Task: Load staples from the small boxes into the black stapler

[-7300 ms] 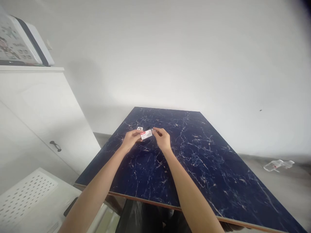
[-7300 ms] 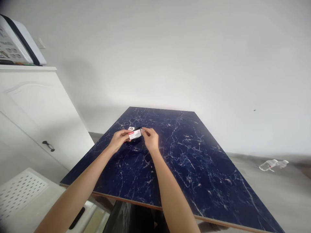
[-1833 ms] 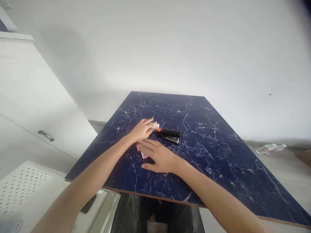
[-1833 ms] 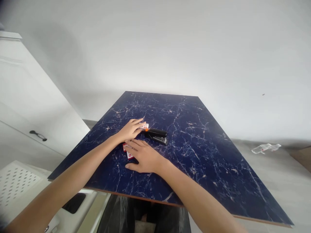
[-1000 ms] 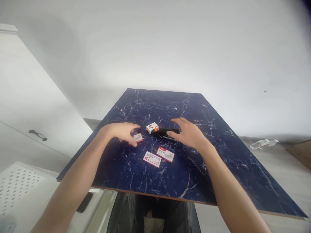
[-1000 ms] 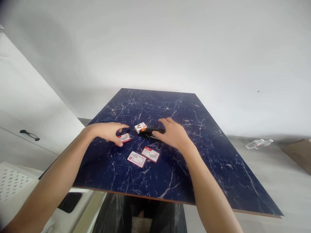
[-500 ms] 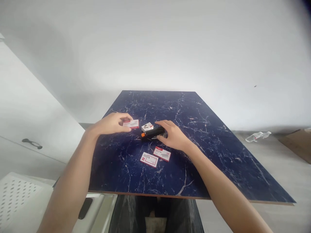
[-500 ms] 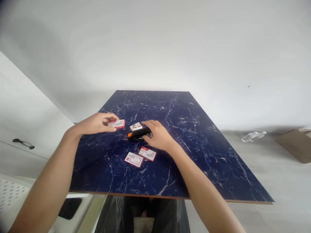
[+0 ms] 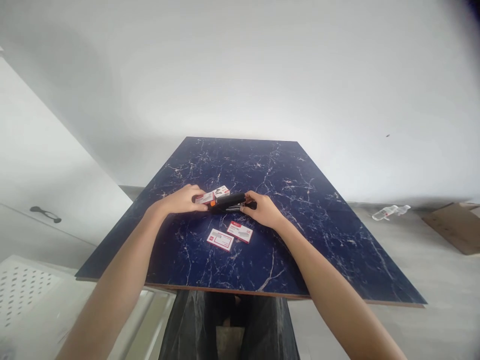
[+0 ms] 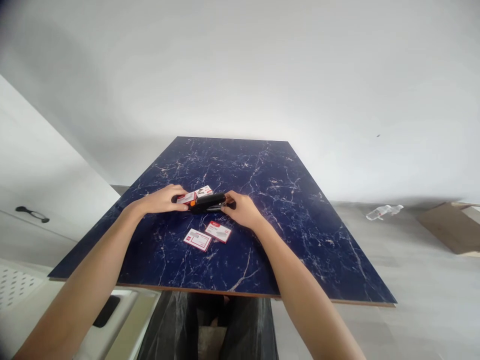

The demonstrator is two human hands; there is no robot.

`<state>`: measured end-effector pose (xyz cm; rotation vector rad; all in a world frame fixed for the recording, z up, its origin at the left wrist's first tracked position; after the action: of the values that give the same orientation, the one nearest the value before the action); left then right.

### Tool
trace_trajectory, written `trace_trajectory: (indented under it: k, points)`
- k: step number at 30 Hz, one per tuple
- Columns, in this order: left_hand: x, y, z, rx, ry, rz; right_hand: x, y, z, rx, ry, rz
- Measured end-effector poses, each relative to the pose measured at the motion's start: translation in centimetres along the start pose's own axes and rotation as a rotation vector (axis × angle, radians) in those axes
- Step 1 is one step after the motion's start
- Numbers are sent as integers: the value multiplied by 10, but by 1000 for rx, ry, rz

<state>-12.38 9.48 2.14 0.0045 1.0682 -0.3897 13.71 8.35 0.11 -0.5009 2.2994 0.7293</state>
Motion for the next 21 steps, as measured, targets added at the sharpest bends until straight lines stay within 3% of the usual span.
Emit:
trace_trajectory:
  k: [7,13,17,21]
  points:
    - [10,13,2,1,-25,37,-2,1,-4,-12,-60,-19]
    - [10,18,-2,13,-91,45,-2,1,2,-8,77,1]
    - [2,9,-3,31,-108,26,-23,-2,23,47,142,6]
    - [-6,0,-12,48,-50,42,-57,-8,44,115,120,210]
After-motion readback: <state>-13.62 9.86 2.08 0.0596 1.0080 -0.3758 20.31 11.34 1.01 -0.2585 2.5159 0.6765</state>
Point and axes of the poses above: each hand's wrist, its own y-axis towards the middle knuckle, its own x-axis out of the palm, z = x × y, the point moved 7 cm from there along y, towards the middle knuckle, and after that the axes turned 8 degrees about -x, right-handed, at the moved point
